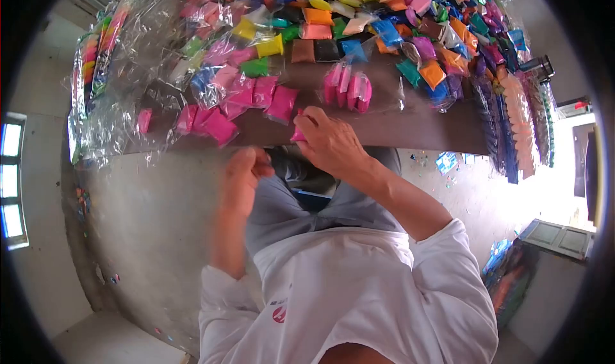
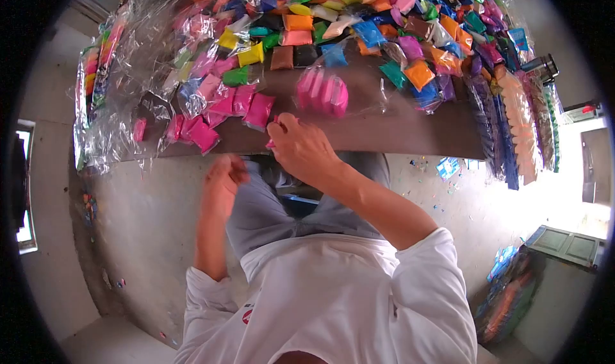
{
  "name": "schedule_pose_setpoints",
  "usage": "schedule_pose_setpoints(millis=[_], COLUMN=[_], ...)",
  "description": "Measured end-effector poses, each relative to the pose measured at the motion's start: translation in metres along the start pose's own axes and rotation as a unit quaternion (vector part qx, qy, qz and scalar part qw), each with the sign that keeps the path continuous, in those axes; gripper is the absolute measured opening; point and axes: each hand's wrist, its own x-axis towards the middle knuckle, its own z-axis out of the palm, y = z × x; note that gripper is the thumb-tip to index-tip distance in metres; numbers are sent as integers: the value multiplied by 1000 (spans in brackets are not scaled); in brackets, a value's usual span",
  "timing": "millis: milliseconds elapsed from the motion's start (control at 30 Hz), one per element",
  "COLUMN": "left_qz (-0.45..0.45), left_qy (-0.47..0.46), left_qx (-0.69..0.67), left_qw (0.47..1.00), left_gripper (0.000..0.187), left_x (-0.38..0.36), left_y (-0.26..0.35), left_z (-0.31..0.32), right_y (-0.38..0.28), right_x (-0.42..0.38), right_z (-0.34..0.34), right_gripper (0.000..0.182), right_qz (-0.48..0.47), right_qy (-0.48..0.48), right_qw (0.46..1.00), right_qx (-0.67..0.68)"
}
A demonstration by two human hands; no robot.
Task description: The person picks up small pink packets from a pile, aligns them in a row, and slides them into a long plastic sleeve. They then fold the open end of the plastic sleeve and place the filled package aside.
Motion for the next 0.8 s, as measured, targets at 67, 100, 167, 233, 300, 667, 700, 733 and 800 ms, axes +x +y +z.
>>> schedule_pose_setpoints(millis=[67,100,167,233,300,667,700,733,800], left_qz=[-75,-73,-161,-153,-146,-160,-161,-159,-160], left_qy=[-10,-8,-6,3,11,57,56,47,38], left_qx=[-59,-63,-74,-82,-90,-193,-193,-192,-188], left_qw=[995,995,984,985,985,966,966,967,968], left_gripper=[28,28,26,24,22,23,23,23,22], left_x=[-22,-35,-53,-54,-54,-26,-25,-25,-25], left_y=[-36,-54,-82,-90,-95,-108,-108,-107,-106], left_z=[-20,-23,-21,-23,-23,-34,-34,-35,-35], right_y=[-1,-1,-3,-8,-11,1,1,1,1], right_x=[-4,-2,7,27,38,35,36,38,37], right_z=[-2,-2,-1,3,10,23,20,17,17], right_gripper=[32,32,33,36,39,53,53,51,49], right_qz=[3,0,12,6,3,31,33,21,13], right_qy=[4,0,61,102,141,-2,-1,1,6], right_qw=[999,999,993,990,985,997,997,998,999], right_qx=[37,36,98,97,97,-67,-67,-57,-46])
